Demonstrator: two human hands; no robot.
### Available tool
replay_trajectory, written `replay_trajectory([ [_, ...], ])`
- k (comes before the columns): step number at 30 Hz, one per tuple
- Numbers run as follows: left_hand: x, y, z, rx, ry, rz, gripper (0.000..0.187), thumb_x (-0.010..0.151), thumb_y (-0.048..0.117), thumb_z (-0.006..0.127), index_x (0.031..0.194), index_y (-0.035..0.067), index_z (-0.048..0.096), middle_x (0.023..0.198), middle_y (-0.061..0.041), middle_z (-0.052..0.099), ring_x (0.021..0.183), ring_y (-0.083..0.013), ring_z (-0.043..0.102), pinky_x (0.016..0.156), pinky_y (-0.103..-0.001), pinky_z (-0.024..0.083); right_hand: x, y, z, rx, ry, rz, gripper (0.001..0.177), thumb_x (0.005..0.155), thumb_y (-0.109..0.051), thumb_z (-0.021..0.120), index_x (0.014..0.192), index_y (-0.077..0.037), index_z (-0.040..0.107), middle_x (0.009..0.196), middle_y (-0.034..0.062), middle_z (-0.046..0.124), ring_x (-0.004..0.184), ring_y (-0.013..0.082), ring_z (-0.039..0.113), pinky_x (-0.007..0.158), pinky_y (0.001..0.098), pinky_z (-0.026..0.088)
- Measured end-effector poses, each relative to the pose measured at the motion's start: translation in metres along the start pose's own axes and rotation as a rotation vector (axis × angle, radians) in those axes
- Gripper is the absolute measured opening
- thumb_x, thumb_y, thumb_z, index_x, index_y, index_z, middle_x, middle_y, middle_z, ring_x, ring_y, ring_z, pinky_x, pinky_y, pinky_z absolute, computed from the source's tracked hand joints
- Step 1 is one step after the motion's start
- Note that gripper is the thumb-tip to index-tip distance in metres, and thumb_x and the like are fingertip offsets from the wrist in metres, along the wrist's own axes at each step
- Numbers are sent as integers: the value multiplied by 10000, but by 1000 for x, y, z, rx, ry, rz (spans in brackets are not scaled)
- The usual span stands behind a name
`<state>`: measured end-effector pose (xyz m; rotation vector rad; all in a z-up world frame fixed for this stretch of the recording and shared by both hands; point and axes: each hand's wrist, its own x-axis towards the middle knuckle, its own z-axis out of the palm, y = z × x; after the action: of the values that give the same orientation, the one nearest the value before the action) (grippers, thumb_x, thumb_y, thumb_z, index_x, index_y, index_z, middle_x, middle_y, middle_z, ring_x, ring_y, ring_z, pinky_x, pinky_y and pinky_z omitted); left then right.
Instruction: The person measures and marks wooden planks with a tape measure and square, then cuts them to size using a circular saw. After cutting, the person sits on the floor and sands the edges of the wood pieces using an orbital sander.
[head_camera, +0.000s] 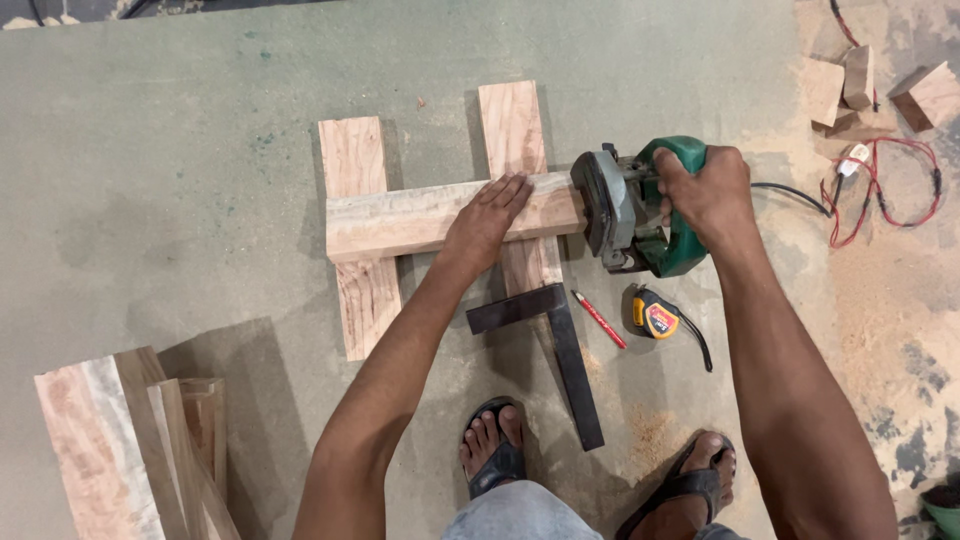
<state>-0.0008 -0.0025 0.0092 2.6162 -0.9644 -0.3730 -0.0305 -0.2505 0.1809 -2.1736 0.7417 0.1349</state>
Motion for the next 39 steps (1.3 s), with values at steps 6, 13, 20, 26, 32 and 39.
replay_trajectory([
  [6,-3,-1,-1,-26,40,21,937,729,-139,703,1561,118,356,1648,-38,322,1516,-211,305,1270,-333,223,3,3,2,-3,11,-27,349,978,-246,700,781,41,665,624,85,638,485,167,613,466,347,514],
  [13,-3,-6,8,5,111,66,894,750,-132,699,1556,103,389,1643,-57,350,1517,-222,324,1267,-341,247,10,7,6,-9,31,-55,353,972,-248,710,774,40,664,624,83,642,493,164,622,474,338,523],
  [20,-1,-5,6,-25,76,59,902,730,-129,696,1545,94,380,1633,-64,346,1510,-231,315,1258,-346,248,14,5,6,-27,22,-15,363,979,-260,708,780,40,660,620,90,639,496,167,623,488,349,532],
  [26,-1,-4,7,35,28,30,915,744,-136,697,1554,133,364,1649,-30,317,1510,-200,300,1215,-329,209,18,12,8,-80,28,-22,339,973,-267,701,806,28,688,632,90,666,515,170,654,505,340,546],
  [32,-1,-8,10,-34,54,67,901,747,-90,728,1547,116,369,1638,-56,327,1502,-223,308,1263,-345,222,19,21,11,-70,69,-117,351,976,-266,700,791,32,700,648,85,677,538,170,671,540,338,555],
  [39,-4,-7,7,24,25,85,951,722,-120,720,1564,125,352,1654,-35,310,1524,-206,290,1258,-331,216,22,24,15,-119,100,-139,357,975,-279,701,802,33,709,658,85,690,549,167,680,569,340,559],
])
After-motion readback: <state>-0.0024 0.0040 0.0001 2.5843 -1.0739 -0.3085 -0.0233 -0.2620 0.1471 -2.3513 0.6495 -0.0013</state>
